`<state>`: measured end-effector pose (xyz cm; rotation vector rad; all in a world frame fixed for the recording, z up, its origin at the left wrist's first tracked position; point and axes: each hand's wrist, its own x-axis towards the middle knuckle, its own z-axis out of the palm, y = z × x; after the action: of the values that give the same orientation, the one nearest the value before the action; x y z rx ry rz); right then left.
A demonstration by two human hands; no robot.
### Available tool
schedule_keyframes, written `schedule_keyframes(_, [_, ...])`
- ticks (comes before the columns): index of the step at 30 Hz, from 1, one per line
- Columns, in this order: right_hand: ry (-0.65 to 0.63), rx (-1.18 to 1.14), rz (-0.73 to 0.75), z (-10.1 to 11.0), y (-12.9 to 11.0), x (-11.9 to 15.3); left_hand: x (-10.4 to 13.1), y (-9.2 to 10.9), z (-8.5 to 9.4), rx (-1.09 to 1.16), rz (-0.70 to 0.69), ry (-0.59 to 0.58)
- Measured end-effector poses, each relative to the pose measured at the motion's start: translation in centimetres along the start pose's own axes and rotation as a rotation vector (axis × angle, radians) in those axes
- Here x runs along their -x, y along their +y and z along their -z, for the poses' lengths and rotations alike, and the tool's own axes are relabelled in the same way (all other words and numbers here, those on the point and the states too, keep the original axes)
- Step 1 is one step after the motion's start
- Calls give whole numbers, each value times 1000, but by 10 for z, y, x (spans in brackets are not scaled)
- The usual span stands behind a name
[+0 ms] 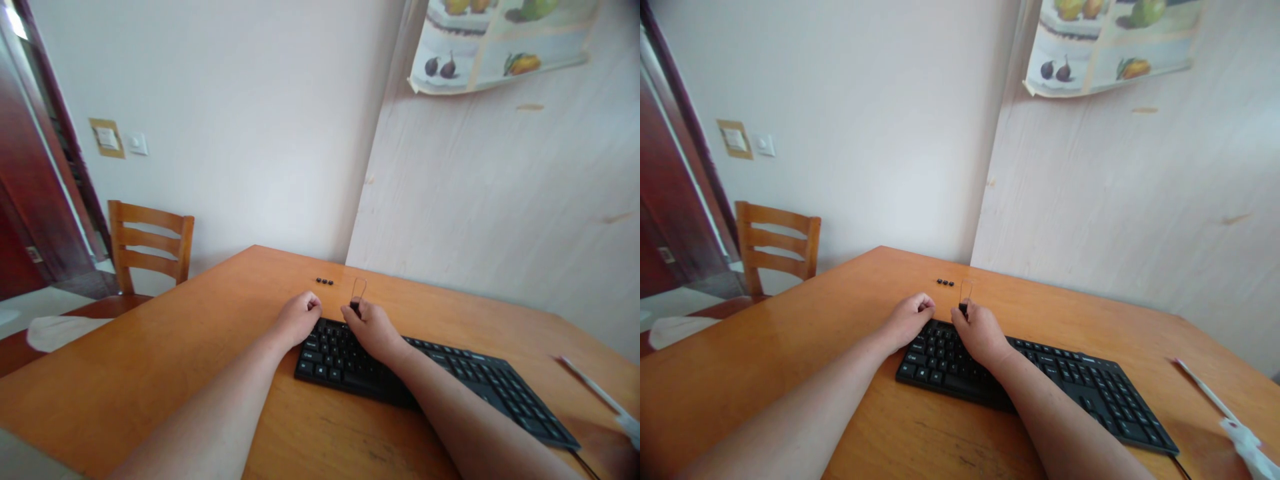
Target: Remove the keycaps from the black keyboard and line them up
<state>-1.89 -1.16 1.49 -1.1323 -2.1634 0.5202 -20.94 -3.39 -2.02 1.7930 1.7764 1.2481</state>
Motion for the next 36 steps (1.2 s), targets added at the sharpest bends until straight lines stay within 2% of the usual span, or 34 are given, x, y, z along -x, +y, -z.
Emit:
schedule_keyframes(10, [12,-82,-83,4,1,-2,3,9,-1,-4,-68,-12])
schedule_keyframes(22, [43,-162,-128,0,9,-3,7,15,-1,-4,-103,-135])
schedule_keyframes(30, [100,-454,-286,4,6,-2,7,18,0,-39,-90,-149])
schedule_keyframes(36, [138,-618,-249,2,3,-3,9,23,-1,50,-87,-135])
